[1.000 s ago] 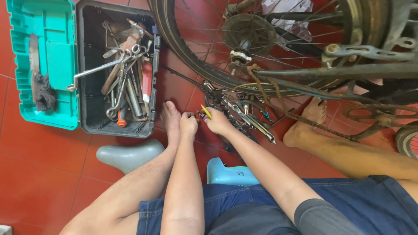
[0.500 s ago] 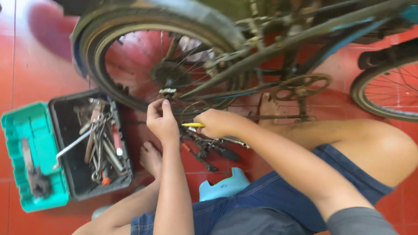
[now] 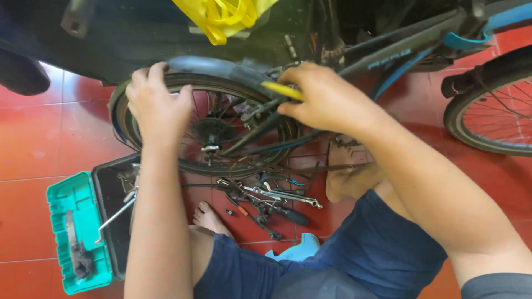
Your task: Cleaning a bicycle fender using a brush and a small scraping tool.
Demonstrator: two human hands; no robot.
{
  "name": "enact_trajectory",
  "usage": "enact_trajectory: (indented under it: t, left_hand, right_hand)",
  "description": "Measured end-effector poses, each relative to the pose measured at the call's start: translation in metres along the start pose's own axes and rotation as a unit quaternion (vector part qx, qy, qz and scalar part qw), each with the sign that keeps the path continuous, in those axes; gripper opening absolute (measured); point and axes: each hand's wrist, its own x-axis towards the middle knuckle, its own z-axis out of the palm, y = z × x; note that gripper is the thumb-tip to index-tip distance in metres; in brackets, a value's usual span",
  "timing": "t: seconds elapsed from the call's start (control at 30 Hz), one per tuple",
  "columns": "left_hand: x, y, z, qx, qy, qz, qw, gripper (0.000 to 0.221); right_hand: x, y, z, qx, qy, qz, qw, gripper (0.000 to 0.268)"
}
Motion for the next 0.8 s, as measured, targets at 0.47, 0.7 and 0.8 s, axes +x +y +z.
enact_trajectory:
  t: [0.47, 0.7, 0.8]
  left_hand:
    - [0.044, -0.099, -0.015, -0.226, -0.127, -0.093, 0.961, 0.044]
    - [0.027, -0.166, 0.001, -0.170, -0.166, -0.142, 0.961, 0.074]
    - [0.029, -0.165, 0.001, -0.146, -0.181, -0.122, 0.965, 0.084]
  right_hand:
    - [0.132, -0.031, 0.051, -0.063, -0.116, 0.038, 0.991, 0.077]
    - [0.144, -0.041, 0.041, -0.095, -0.141, 0.051, 0.984, 0.066]
    - [0.151, -0.041, 0.037, -0.063, -0.133, 0.077, 0.986, 0.075]
